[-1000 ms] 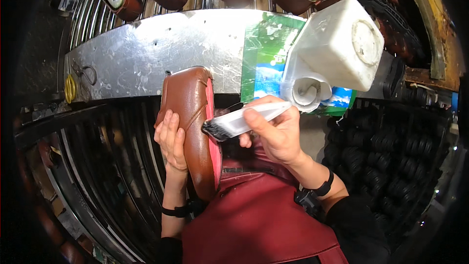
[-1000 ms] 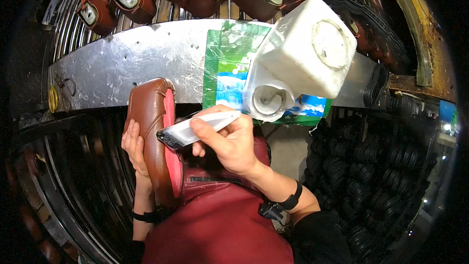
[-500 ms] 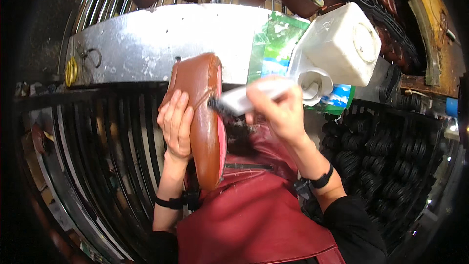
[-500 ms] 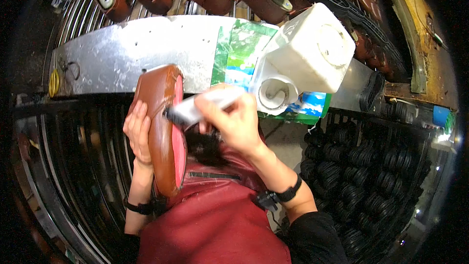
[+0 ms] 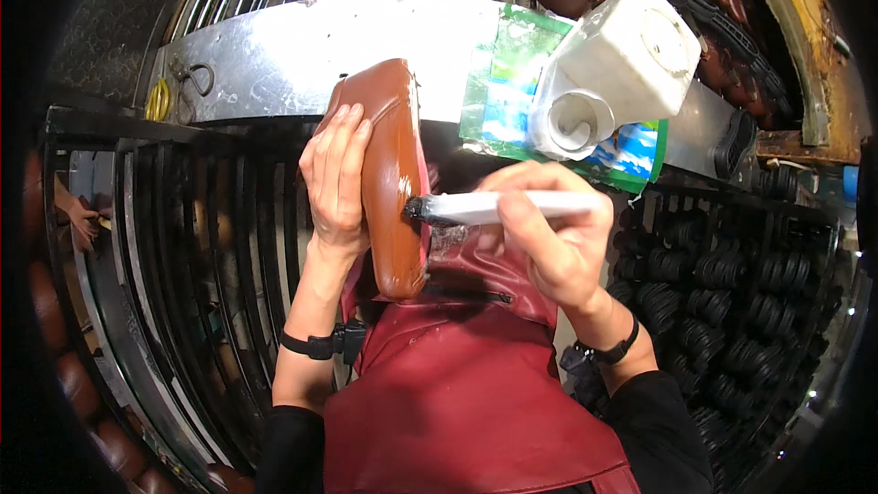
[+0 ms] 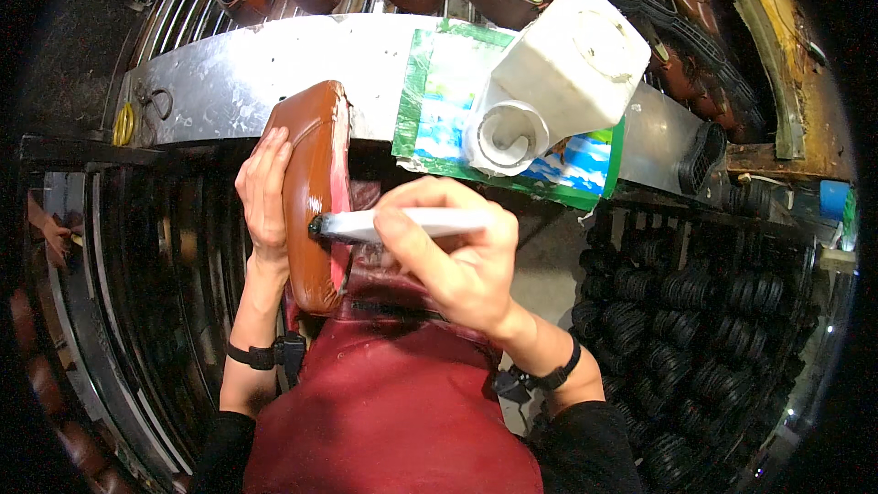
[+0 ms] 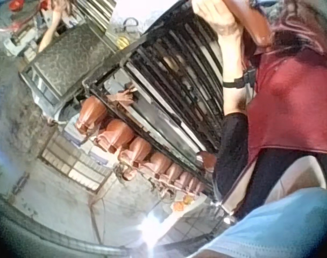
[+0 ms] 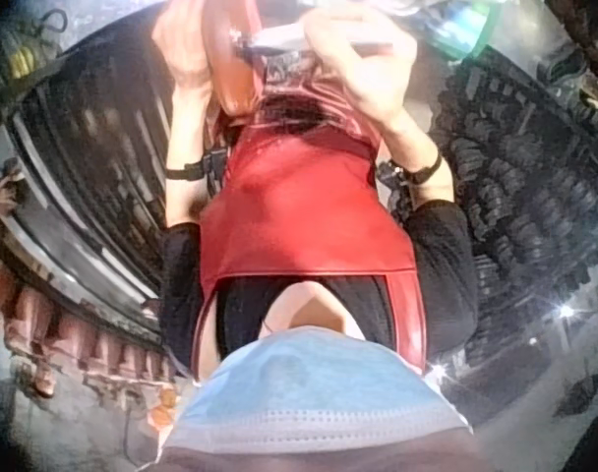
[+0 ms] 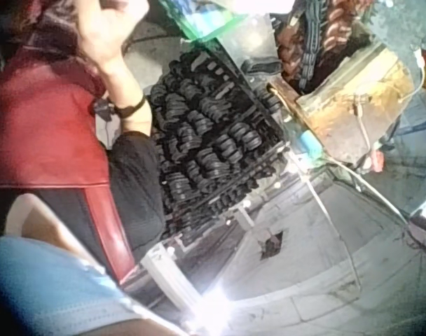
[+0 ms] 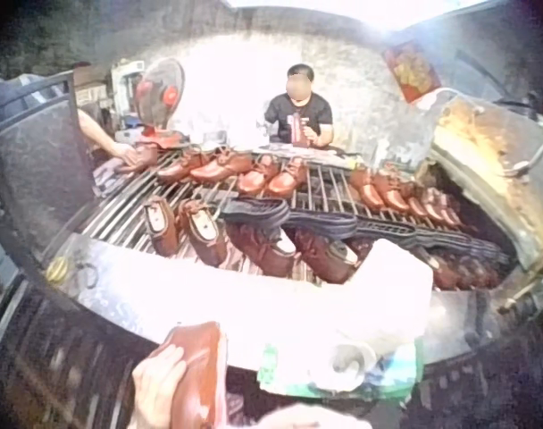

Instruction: Apply adhesive to shoe uppers using a brush and attach rubber soles.

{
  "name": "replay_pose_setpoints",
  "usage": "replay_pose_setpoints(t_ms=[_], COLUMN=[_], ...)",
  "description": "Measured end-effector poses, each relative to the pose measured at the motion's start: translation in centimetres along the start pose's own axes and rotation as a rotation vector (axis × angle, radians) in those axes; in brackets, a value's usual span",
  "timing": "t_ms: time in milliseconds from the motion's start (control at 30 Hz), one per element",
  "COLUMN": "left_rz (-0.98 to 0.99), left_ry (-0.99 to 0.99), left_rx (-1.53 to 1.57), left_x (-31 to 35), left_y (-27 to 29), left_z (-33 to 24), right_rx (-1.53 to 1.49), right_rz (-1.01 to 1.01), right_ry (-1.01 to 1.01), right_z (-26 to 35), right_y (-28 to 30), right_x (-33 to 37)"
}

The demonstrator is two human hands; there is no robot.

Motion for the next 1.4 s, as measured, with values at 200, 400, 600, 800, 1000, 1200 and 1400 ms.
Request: replay_pose_setpoints(t_ms=[200, 400, 600, 800, 1000, 1200, 1400], left_rz=[0.063, 0.174, 0.316, 0.435, 0.096, 0.049, 0.114], left_ry=[0.062, 0.136, 0.211, 0.423, 0.788, 0.942, 1.111], left_rx=[0.014, 0.056, 0.242, 0.668, 1.228, 1.218, 1.361], left_x=[-2.6, -6.7, -11.7, -13.5, -6.9, 0.2, 3.7], left_y=[0.1, 0.1, 1.0, -0.9, -4.9, -2.0, -1.7], left_z=[0.0, 1.2, 3.4, 8.0, 12.8, 9.3, 3.8], right_rx=[0.204, 0.34, 0.3, 0.336, 0.081, 0.401, -0.122], right_rz=[0.31, 0.378, 0.344, 0.164, -0.395, -0.714, -0.77], right_ry=[0.476, 0.621, 0.773, 0.637, 0.177, 0.312, 0.093], right_z=[3.9, 7.8, 10.1, 5.6, -1.8, -2.4, -4.2], right_y=[-1.5, -1.9, -2.1, 1.5, 7.2, 10.0, 10.6], right_x=[0.2, -2.6, -7.8, -12.9, -6.4, -2.8, -2.9])
Point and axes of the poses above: each hand's wrist, its own x-axis away from the middle knuckle, its own y-axis out of the back of the hand, z = x × y, the point moved 5 cm from there along -x, towards the middle knuckle, and after that the axes turned 1 degree about -x, right-handed, at the moved point
